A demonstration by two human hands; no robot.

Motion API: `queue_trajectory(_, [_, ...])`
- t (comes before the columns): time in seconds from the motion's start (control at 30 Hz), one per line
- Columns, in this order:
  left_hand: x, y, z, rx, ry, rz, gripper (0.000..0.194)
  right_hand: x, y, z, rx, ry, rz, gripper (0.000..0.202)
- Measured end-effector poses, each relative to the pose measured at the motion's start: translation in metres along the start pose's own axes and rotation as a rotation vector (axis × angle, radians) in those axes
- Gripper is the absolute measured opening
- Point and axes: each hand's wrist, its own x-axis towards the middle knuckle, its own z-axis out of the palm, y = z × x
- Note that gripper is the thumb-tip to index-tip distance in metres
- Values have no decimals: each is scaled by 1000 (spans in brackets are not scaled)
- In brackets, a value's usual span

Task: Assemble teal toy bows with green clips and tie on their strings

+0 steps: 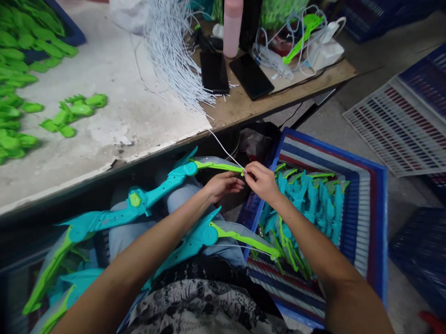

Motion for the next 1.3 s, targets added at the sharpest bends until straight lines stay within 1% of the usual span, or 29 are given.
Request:
queue_trajectory(0.07, [4, -1, 4, -27, -44, -17, 24, -1, 1, -2, -11, -10, -18, 12])
queue_trajectory(0.2, [9, -3, 7, -53, -87, -23, 19, -2, 4, -4, -14, -16, -29, 12])
queue_trajectory(0.3, [11, -4, 8, -77, -99, -5, 13, -3, 7, -1, 3, -40, -27, 12])
queue_trajectory(0.37, [13, -5, 10, -79, -86, 8, 7, -3, 9, 2, -16, -31, -9, 13])
queue_trajectory(0.43, [15, -5, 12, -36, -64, 26, 4, -3, 12, 5, -40, -33, 6, 12])
queue_trajectory(0.5, [15, -5, 13, 71, -35, 39, 9, -3, 15, 7, -45, -77, 9, 19])
queue_trajectory(0.57, [8, -2, 7, 206, 20, 41, 13, -4, 17, 9, -53, -132, -2, 26])
queue_trajectory(0.63, [-13, 5, -10, 322, 83, 58, 14, -7, 19, 9, -85, -147, -17, 36])
queue_trajectory(0.67, [-30, 10, -22, 367, 104, 83, 15, -9, 19, 9, -104, -141, -25, 43])
queue_trajectory(0.7, [-52, 15, -37, 397, 118, 123, 16, -11, 20, 9, -121, -132, -31, 50])
queue_trajectory(0.77, [-106, 27, -71, 407, 144, 220, 19, -16, 19, 8, -148, -115, -29, 61])
queue_trajectory(0.83, [-168, 38, -107, 237, 279, 326, 18, -19, 18, 7, -167, -108, -2, 69])
queue_trajectory(0.9, [-228, 45, -138, 31, 461, 451, 16, -23, 17, 8, -175, -112, 45, 75])
queue_trajectory(0.97, [-278, 45, -159, -200, 646, 620, 19, -26, 17, 9, -183, -117, 84, 80])
queue_trajectory(1.0, [-298, 43, -165, -301, 700, 723, 19, -28, 17, 10, -191, -120, 96, 82])
queue_trajectory(1.03, [-314, 39, -168, -382, 718, 823, 18, -30, 18, 10, -202, -120, 102, 82])
queue_trajectory(1.07, [-325, 33, -168, -430, 703, 907, 18, -32, 19, 10, -218, -120, 101, 81])
queue_trajectory(1.1, [-333, 26, -165, -442, 669, 962, 18, -32, 20, 10, -243, -121, 85, 76])
queue_trajectory(1.13, [-336, 19, -159, -421, 634, 987, 18, -31, 20, 10, -276, -118, 50, 68])
queue_trajectory(1.17, [-335, 11, -152, -382, 612, 985, 18, -28, 18, 11, -315, -108, -2, 58])
queue_trajectory(1.23, [-325, -5, -136, -281, 610, 903, 16, -15, 6, 17, -378, -61, -129, 41])
queue_trajectory(1.3, [-309, -20, -121, -230, 617, 799, 18, 4, -22, 33, -359, -21, -243, 30])
